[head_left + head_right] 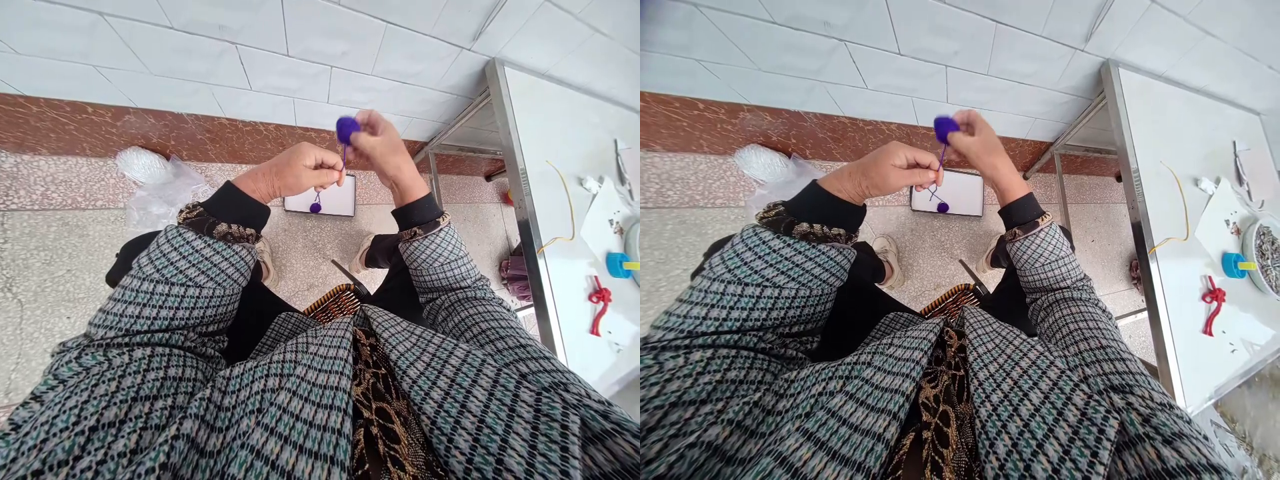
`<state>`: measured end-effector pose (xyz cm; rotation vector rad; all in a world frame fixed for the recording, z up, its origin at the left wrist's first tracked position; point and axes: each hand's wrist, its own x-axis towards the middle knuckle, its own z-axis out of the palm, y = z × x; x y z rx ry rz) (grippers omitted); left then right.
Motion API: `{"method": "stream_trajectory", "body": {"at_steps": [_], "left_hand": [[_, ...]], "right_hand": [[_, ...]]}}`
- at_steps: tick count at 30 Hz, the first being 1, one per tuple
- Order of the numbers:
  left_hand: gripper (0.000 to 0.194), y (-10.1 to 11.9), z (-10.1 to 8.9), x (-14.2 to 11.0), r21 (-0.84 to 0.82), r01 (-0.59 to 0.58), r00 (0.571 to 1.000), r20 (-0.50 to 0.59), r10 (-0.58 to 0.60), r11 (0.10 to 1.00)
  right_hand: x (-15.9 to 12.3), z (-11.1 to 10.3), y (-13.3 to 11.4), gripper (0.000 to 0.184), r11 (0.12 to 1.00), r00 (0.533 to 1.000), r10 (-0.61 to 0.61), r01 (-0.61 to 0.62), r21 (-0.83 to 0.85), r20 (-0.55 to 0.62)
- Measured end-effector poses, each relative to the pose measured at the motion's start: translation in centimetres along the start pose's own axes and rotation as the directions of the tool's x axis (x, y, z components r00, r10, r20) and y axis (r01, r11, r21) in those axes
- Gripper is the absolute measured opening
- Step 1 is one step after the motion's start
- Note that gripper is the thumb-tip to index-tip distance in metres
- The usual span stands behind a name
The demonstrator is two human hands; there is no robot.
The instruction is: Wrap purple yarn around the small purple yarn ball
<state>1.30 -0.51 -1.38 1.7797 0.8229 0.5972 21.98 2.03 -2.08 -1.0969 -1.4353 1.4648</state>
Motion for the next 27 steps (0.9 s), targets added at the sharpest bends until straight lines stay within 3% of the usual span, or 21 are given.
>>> {"method": "stream_trajectory", "body": {"at_steps": [2, 4, 5, 7, 11, 14, 20, 24, 27], "left_hand": [[0.011, 0.2, -0.5, -0.2, 0.017, 0.004, 0.999, -0.034, -0.004, 1.000], [0.012, 0.2, -1.1, -0.3, 0.055, 0.005, 0.998, -0.069, -0.001, 0.998], [0.012, 0.1, -1.3, -0.3, 0.064, 0.008, 0.996, -0.084, -0.002, 0.998], [0.015, -0.1, -1.4, -0.3, 0.034, 0.019, 0.993, -0.120, -0.015, 0.999], [0.020, -0.9, -0.6, 0.2, -0.212, 0.024, 0.968, -0.238, -0.075, 0.977], [0.013, -1.2, 0.1, 0.6, -0.411, 0.009, 0.940, -0.307, -0.148, 0.911], [0.021, -2.5, 0.4, 0.9, -0.374, 0.009, 0.927, -0.345, -0.148, 0.927], [0.023, -3.6, 0.3, 1.2, -0.355, 0.084, 0.922, -0.327, -0.208, 0.931], [0.024, -3.5, 0.5, 1.1, -0.347, 0.094, 0.932, -0.300, -0.205, 0.933]], "right_hand": [[-0.3, -0.3, 0.0, 0.032, 0.976, 0.967, 0.126, -0.080, -0.204, 0.221], [-0.8, -0.6, -0.4, 0.034, 0.957, 0.858, 0.227, -0.108, -0.270, 0.462], [-1.0, -0.7, -0.7, 0.035, 0.965, 0.810, 0.230, -0.118, -0.234, 0.539], [-1.4, -0.7, -1.3, 0.036, 0.985, 0.802, 0.166, -0.158, -0.064, 0.574], [-1.5, -0.2, -1.9, 0.048, 0.938, 0.931, 0.065, -0.180, 0.298, 0.359], [-1.4, 0.2, -2.2, 0.056, 0.906, 0.978, 0.030, -0.113, 0.407, 0.205], [-1.6, -0.9, -3.5, 0.047, 0.894, 0.996, -0.085, 0.073, 0.442, 0.007], [-1.6, -2.6, -4.4, 0.044, 0.927, 0.977, -0.183, 0.209, 0.312, -0.111], [-1.5, -3.6, -4.7, 0.045, 0.960, 0.971, -0.175, 0.205, 0.191, -0.162]]}}
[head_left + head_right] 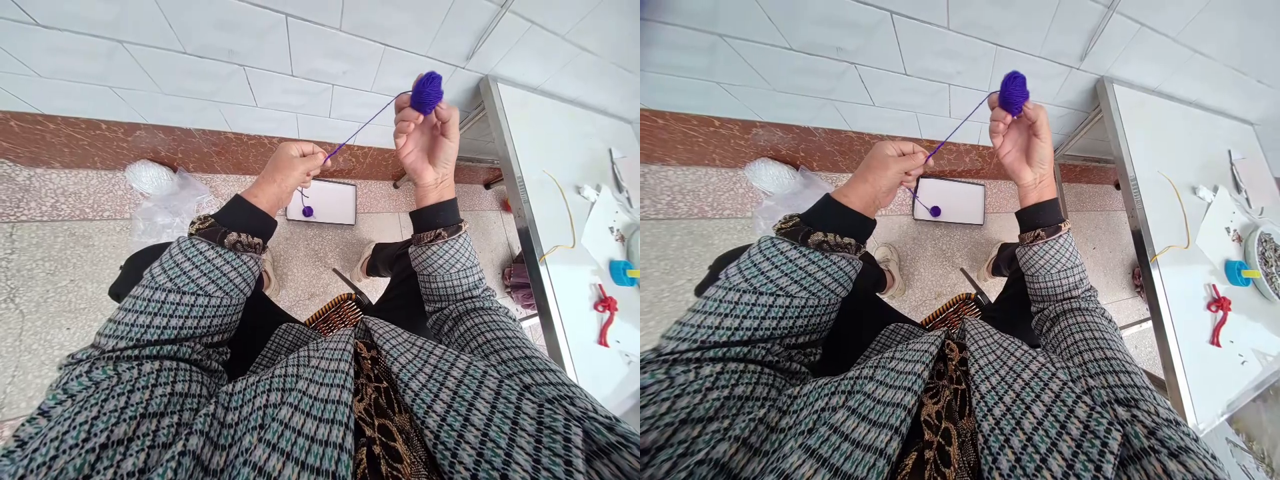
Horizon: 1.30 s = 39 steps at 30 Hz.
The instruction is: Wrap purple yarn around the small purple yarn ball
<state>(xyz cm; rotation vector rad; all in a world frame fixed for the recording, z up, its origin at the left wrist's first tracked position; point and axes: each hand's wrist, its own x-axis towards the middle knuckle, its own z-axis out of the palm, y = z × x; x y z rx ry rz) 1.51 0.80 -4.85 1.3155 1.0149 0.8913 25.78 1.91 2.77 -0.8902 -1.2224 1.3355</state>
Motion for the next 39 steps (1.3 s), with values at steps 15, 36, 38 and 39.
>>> {"method": "stream_trajectory", "body": {"at_steps": [15, 36, 38, 39], "left_hand": [[0.012, 0.7, 1.5, -0.6, 0.035, -0.031, 0.998, -0.054, 0.033, 0.999], [0.022, 4.3, -3.0, -3.3, -0.139, -0.181, 0.905, 0.364, 0.220, 0.974], [0.026, 4.5, -4.1, -3.2, -0.037, -0.172, 0.869, 0.465, 0.169, 0.984], [0.026, 4.4, -4.5, -3.0, 0.067, -0.175, 0.836, 0.537, 0.112, 0.982]], "right_hand": [[1.7, -2.4, 2.1, 0.029, 0.965, 0.900, -0.035, 0.143, 0.220, -0.434], [1.8, -2.4, 4.6, 0.023, 0.732, 0.952, 0.029, -0.228, -0.642, -0.305], [2.2, -3.2, 4.3, 0.024, 0.778, 0.912, -0.056, -0.215, -0.590, -0.406], [2.3, -3.5, 3.9, 0.025, 0.832, 0.892, -0.081, -0.185, -0.523, -0.445]]}}
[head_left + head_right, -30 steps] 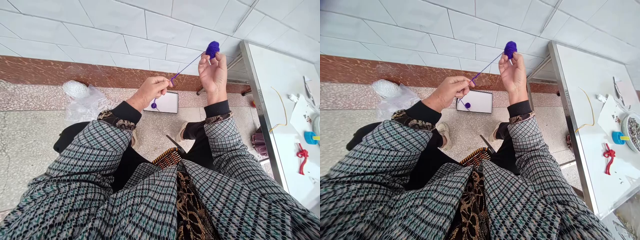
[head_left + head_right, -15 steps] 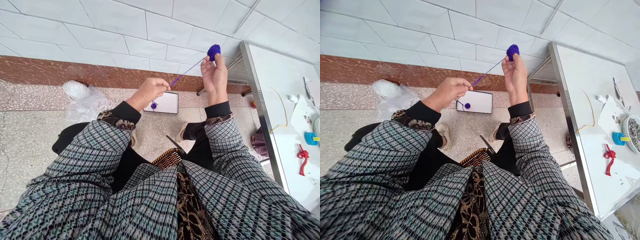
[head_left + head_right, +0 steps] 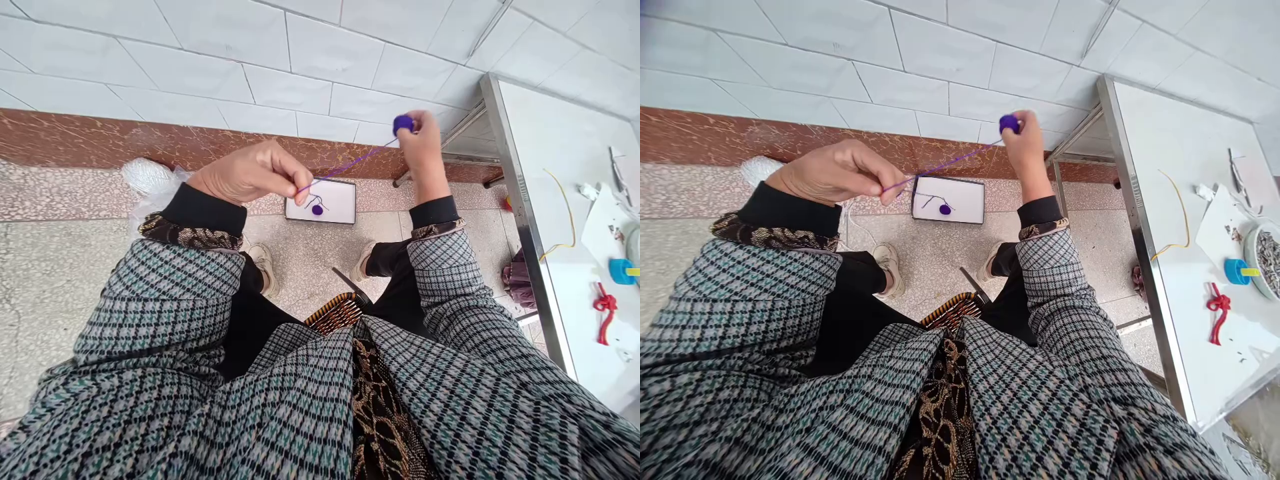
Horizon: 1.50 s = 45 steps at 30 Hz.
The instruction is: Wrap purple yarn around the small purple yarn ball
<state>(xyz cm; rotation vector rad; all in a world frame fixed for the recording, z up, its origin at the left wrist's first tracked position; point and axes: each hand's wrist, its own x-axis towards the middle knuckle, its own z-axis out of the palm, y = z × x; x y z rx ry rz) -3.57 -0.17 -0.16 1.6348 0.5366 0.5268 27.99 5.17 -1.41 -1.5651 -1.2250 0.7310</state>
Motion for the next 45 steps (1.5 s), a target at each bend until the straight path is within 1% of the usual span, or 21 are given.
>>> {"method": "stream_trajectory", "body": {"at_steps": [3, 5, 7, 10, 11, 13, 15, 18, 21, 23, 24, 25, 28, 29, 30, 31, 33, 35, 39, 43, 45], "left_hand": [[0.025, -1.8, -1.1, 0.3, 0.299, 0.131, 0.972, 0.149, -0.181, 0.945], [0.028, -3.5, -1.5, 0.8, 0.467, 0.225, 0.948, 0.099, -0.303, 0.855], [0.037, -4.8, -1.5, 1.3, 0.558, 0.307, 0.938, -0.042, -0.343, 0.771], [0.064, -5.0, -0.3, 2.3, 0.561, 0.409, 0.899, -0.384, -0.212, 0.719], [0.071, -4.7, 0.4, 2.7, 0.516, 0.375, 0.882, -0.455, -0.124, 0.770], [0.072, -3.8, 2.0, 3.7, 0.366, 0.213, 0.873, -0.487, -0.008, 0.906], [0.064, -3.2, 3.7, 4.6, 0.145, 0.073, 0.864, -0.503, 0.010, 0.987], [0.036, -2.9, 5.5, 5.4, -0.045, 0.050, 0.850, -0.523, -0.066, 0.998], [0.022, -2.6, 5.8, 5.0, 0.080, 0.094, 0.877, -0.479, -0.044, 0.992], [0.017, -1.9, 5.2, 4.4, 0.212, 0.093, 0.930, -0.368, -0.009, 0.973], [0.016, -1.6, 4.8, 4.0, 0.242, 0.088, 0.952, -0.307, -0.009, 0.966], [0.015, -1.3, 4.3, 3.6, 0.245, 0.079, 0.958, -0.286, -0.006, 0.966], [0.010, -1.0, 2.7, 3.0, 0.158, 0.062, 0.933, -0.360, -0.001, 0.986], [0.009, -1.1, 2.3, 2.9, 0.115, 0.056, 0.923, -0.386, -0.007, 0.992], [0.010, -1.3, 2.1, 2.8, 0.066, 0.049, 0.917, -0.398, -0.018, 0.997], [0.012, -1.5, 2.0, 2.9, 0.017, 0.038, 0.913, -0.406, -0.028, 0.999], [0.014, -1.7, 2.3, 3.1, -0.069, 0.015, 0.901, -0.431, -0.044, 0.997], [0.014, -1.9, 3.0, 3.5, -0.132, 0.013, 0.884, -0.462, -0.073, 0.991], [0.013, -2.1, 4.4, 4.3, -0.154, 0.107, 0.867, -0.469, -0.168, 0.982], [0.020, -2.2, 5.0, 4.6, 0.021, 0.165, 0.939, -0.310, -0.150, 0.986], [0.021, -1.9, 5.0, 4.4, 0.112, 0.133, 0.964, -0.245, -0.102, 0.985]], "right_hand": [[0.1, -0.8, -1.1, 0.019, 0.927, 0.998, 0.045, -0.026, 0.373, -0.043], [-0.6, -0.7, -1.9, 0.013, 0.843, 0.998, 0.059, -0.058, 0.535, 0.014], [-2.0, 0.0, -2.7, 0.015, 0.804, 0.991, 0.026, -0.097, 0.586, 0.129], [-4.8, 2.2, -3.6, 0.028, 0.822, 0.912, -0.077, -0.170, 0.543, 0.403], [-5.7, 3.0, -3.9, 0.028, 0.831, 0.862, -0.104, -0.199, 0.520, 0.497], [-7.3, 4.5, -4.2, 0.027, 0.863, 0.781, -0.121, -0.222, 0.453, 0.613], [-8.0, 5.5, -4.1, 0.023, 0.904, 0.785, -0.087, -0.197, 0.380, 0.613], [-6.9, 5.8, -3.0, 0.024, 0.936, 0.880, -0.044, -0.130, 0.328, 0.474], [-4.8, 5.2, -1.2, 0.015, 0.963, 0.955, -0.034, -0.048, 0.265, 0.295], [-4.0, 4.7, -0.3, 0.015, 0.995, 0.937, -0.034, -0.001, 0.099, 0.347], [-4.0, 4.4, -0.2, 0.017, 1.000, 0.897, -0.019, 0.012, 0.020, 0.442], [-4.2, 4.0, -0.2, 0.020, 0.999, 0.823, 0.006, 0.018, -0.038, 0.567], [-5.3, 3.0, -1.5, 0.029, 0.997, 0.459, 0.049, -0.068, -0.020, 0.887], [-5.7, 2.6, -2.2, 0.034, 0.990, 0.398, 0.014, -0.135, 0.043, 0.917], [-5.9, 2.3, -2.8, 0.037, 0.970, 0.410, -0.031, -0.207, 0.126, 0.911], [-6.1, 1.9, -3.4, 0.041, 0.940, 0.482, -0.075, -0.258, 0.223, 0.873], [-6.1, 1.4, -4.3, 0.047, 0.869, 0.676, -0.131, -0.274, 0.412, 0.725], [-6.0, 1.2, -5.0, 0.050, 0.852, 0.798, -0.135, -0.210, 0.480, 0.587], [-5.2, 1.5, -5.2, 0.049, 0.939, 0.849, -0.069, -0.122, 0.321, 0.524], [-3.6, 2.3, -3.3, 0.044, 0.902, 0.943, -0.034, -0.114, 0.417, 0.332], [-2.9, 2.8, -2.0, 0.042, 0.846, 0.957, -0.025, -0.133, 0.516, 0.288]]}}
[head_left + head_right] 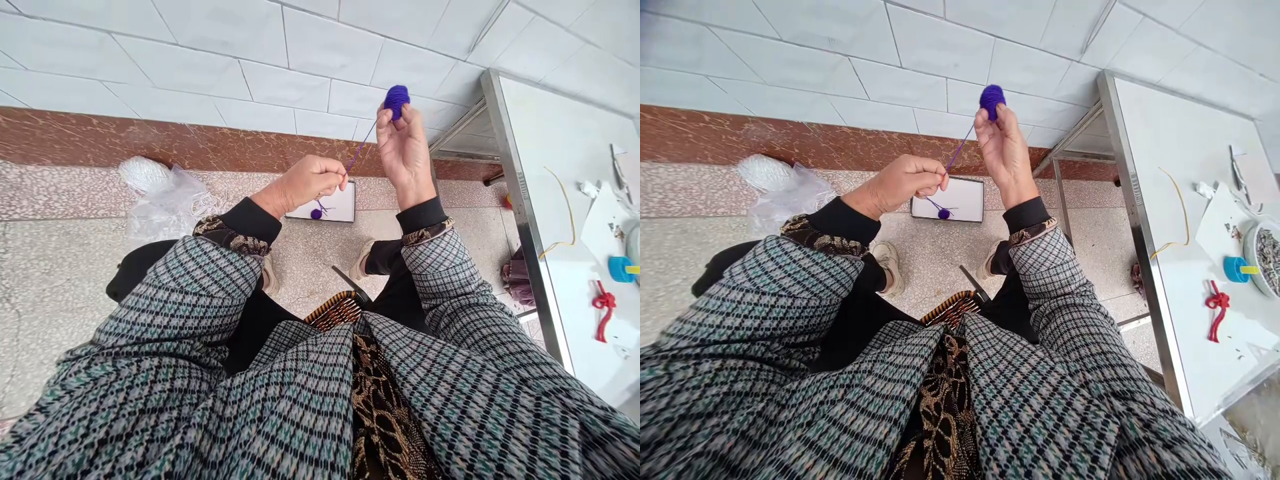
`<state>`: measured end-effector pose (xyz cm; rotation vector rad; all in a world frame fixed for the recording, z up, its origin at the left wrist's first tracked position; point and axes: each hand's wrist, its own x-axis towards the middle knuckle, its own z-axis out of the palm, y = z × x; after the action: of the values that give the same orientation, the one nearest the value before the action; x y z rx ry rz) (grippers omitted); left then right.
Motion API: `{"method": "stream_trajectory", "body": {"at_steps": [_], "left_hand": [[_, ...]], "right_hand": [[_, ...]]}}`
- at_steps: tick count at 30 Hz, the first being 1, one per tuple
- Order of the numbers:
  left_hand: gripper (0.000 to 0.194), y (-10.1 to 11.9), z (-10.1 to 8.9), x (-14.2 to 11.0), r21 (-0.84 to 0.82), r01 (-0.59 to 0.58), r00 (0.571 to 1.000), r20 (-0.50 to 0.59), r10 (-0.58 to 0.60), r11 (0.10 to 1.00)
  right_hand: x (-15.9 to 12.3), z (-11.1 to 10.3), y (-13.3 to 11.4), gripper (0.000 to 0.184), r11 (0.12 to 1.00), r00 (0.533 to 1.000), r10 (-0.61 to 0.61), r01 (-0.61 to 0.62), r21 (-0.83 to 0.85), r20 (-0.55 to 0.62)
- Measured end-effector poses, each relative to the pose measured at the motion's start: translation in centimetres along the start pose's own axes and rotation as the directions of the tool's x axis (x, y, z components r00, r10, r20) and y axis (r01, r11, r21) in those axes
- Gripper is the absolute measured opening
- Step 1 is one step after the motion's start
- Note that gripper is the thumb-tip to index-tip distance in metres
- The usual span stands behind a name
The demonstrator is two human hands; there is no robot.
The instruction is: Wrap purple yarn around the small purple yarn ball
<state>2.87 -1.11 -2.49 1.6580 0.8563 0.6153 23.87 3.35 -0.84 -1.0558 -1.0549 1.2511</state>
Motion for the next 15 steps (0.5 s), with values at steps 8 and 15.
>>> {"method": "stream_trajectory", "body": {"at_steps": [8, 15], "left_hand": [[0.017, 1.7, -2.0, -1.1, 0.066, -0.073, 0.997, -0.017, 0.074, 0.995], [0.015, 0.0, -1.5, -0.1, 0.142, -0.009, 1.000, 0.002, 0.008, 0.990]], "right_hand": [[-2.3, 1.5, 0.6, 0.020, 0.793, 0.862, 0.388, -0.132, -0.595, 0.326], [-2.5, 2.5, 1.0, 0.016, 0.947, 0.923, 0.235, -0.147, -0.284, 0.306]]}}
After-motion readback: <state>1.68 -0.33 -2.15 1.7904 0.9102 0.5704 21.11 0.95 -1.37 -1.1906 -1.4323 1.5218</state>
